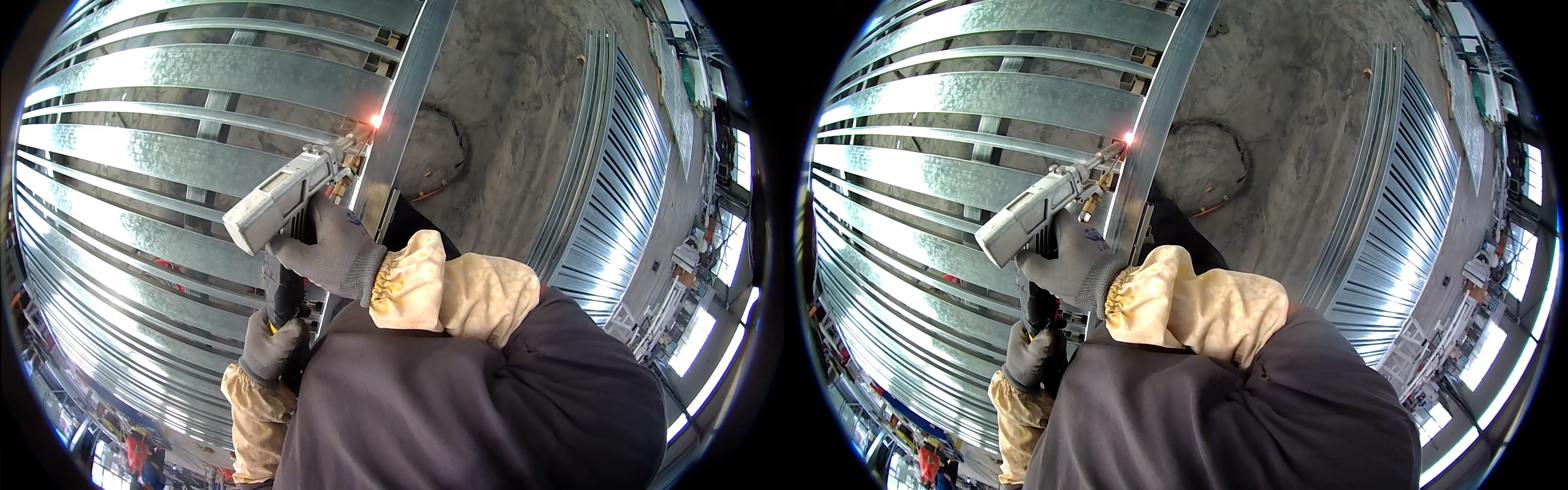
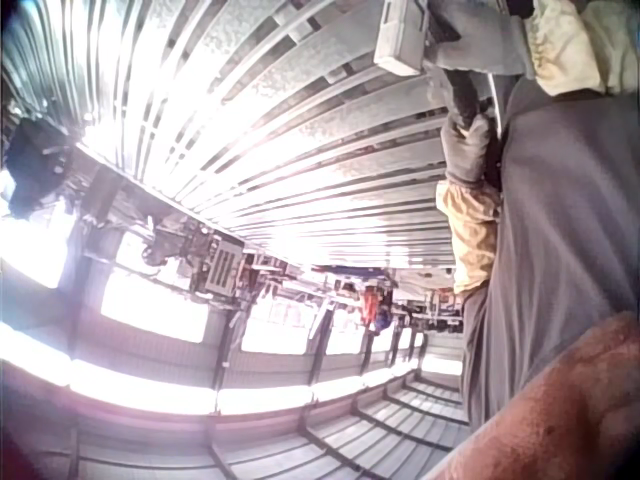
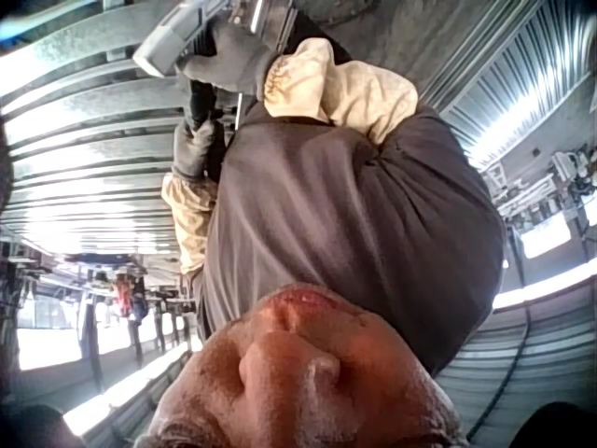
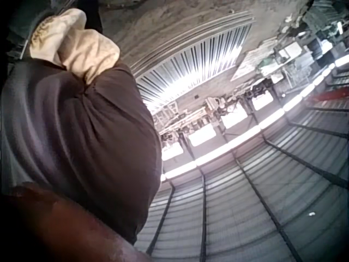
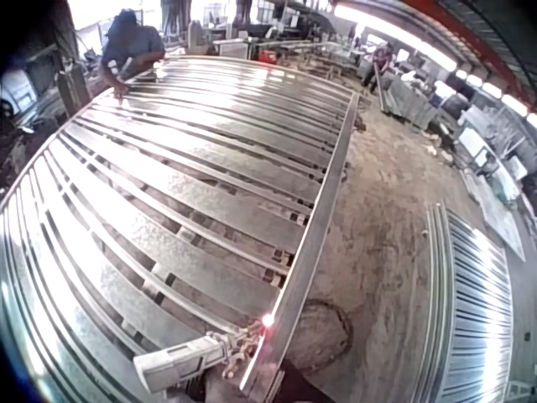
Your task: The person uses a handheld welding tool to join metal bars on a large metal frame structure. They move along the frame, applying welds at multiple intersection points while wearing protective gloves and sleeves.
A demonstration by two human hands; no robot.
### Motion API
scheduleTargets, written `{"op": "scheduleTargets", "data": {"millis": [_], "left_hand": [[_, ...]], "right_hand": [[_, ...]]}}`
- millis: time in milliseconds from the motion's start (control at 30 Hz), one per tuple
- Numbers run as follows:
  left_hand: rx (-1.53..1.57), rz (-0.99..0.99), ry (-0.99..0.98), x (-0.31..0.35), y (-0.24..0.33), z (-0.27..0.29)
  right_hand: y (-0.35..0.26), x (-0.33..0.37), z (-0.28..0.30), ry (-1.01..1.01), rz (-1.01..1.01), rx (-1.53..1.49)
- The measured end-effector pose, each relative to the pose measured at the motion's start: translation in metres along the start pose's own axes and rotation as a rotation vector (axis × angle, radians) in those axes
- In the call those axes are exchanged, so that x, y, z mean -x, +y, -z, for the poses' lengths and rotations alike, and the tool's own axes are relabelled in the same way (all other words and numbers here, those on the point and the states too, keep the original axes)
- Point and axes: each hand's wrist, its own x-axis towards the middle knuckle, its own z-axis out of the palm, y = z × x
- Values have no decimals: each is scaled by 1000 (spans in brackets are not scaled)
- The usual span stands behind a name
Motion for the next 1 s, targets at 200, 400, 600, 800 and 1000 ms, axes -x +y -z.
{"op": "scheduleTargets", "data": {"millis": [200, 400, 600, 800, 1000], "left_hand": [[-11, 23, 21, 1, 1, -3], [-8, 13, 37, 1, 5, -7], [67, 6, -2, 1, 0, -1], [-33, 5, 21, 1, 2, -3], [-10, -18, 2, 0, -2, -1]], "right_hand": [[5, -1, -1, -11, -20, -1], [7, -2, -1, -22, -11, -20], [7, -2, 0, -24, 25, -13], [4, -3, 1, 4, 56, 34], [3, -2, 0, -9, 57, -2]]}}
